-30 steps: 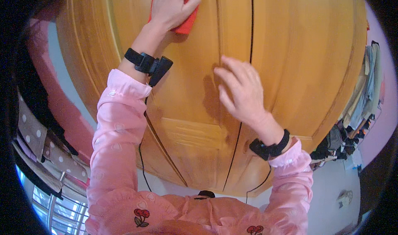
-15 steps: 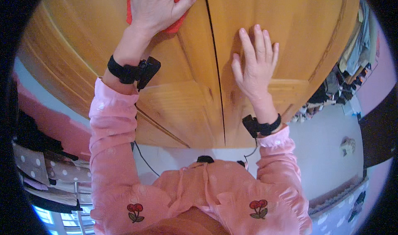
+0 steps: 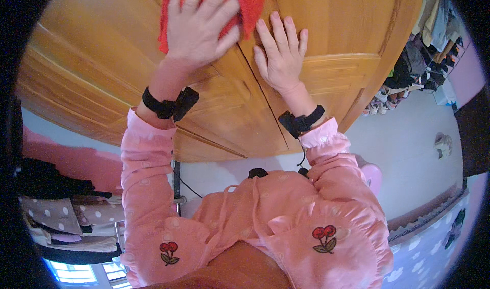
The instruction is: The person wipes a wooden wardrobe door with a red cloth, then moves to a window and wipes the frame and glass. The person uses both hands to wipe the surfaces in a repetitive motion.
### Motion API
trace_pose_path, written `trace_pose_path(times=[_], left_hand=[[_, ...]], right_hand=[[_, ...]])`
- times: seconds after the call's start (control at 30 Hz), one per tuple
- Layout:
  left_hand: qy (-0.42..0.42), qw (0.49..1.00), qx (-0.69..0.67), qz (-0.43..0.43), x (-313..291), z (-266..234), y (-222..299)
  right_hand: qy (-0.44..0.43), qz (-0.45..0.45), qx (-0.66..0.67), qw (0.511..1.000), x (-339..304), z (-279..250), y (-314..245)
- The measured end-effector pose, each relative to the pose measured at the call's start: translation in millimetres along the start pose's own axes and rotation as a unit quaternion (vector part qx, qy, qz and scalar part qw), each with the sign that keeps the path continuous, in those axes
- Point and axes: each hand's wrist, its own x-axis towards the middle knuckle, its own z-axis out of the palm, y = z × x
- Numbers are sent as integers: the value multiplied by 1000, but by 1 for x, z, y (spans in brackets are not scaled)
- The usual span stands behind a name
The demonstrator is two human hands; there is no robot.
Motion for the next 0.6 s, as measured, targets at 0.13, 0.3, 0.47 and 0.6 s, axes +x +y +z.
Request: trace_pose_path(times=[0.13, 0.3, 0.47, 0.6], left_hand=[[36, 998, -36, 39, 3, 4, 4], [57, 996, 43, -46, 18, 1, -4], [92, 989, 38, -110, 20, 13, 11], [57, 998, 11, 7, 6, 15, 12]], right_hand=[[25, 4, 26, 999, -2, 3, 2], [14, 4, 23, 1000, -1, -1, -1], [13, 4, 28, 1000, -1, 0, -2], [26, -3, 44, 999, -2, 3, -2]])
